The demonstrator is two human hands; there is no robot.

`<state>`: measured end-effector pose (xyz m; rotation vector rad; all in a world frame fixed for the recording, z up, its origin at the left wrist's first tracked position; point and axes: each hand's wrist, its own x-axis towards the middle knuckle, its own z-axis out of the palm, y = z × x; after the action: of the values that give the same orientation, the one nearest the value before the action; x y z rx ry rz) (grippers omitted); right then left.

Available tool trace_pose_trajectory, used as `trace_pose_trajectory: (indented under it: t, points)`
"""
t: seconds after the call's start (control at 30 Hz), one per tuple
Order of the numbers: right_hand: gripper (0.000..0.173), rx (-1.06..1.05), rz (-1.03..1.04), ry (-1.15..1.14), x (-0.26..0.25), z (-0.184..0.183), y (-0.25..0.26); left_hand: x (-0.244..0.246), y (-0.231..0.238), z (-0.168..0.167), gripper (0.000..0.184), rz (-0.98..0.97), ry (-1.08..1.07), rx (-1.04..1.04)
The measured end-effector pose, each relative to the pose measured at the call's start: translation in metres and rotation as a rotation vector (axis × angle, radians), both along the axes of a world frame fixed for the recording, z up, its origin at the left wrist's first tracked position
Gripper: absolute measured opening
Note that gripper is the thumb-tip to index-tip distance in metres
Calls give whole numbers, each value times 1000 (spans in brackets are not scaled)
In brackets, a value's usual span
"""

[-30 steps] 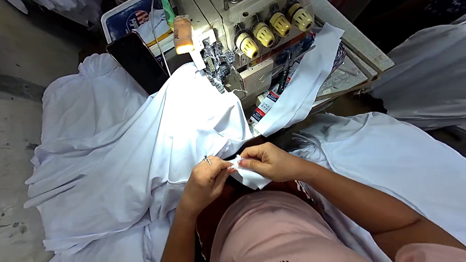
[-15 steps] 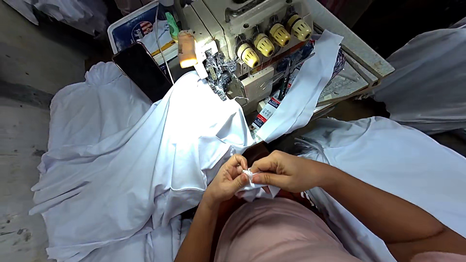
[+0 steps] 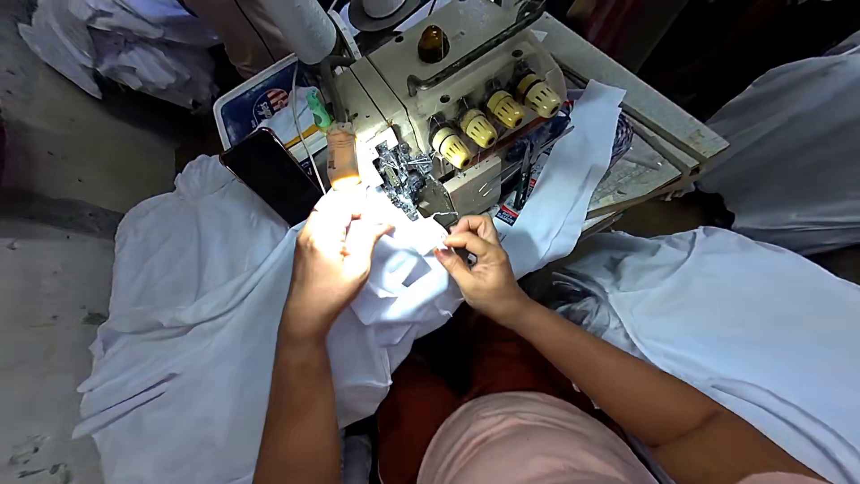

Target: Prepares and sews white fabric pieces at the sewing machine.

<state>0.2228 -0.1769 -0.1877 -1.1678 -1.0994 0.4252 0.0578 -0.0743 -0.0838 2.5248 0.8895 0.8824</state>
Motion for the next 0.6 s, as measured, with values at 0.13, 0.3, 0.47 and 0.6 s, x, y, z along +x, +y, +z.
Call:
trace_pose_trajectory:
  t: [0.13,0.3,0.47,0.6]
  points:
    - [9,-51,77,150,6,4,15,14,26,-21,17,-29,-48,-121]
    - [6,-121,120,201,2,11,2,10,28,-26,11,-77,-53,-291]
    - [11,-195,106,270,-4,13,-3,14,24,-25,16,-26,93,-165]
    - [13,-180,83,297,-11,17,-3,30,15,-25,14,150,102,-133]
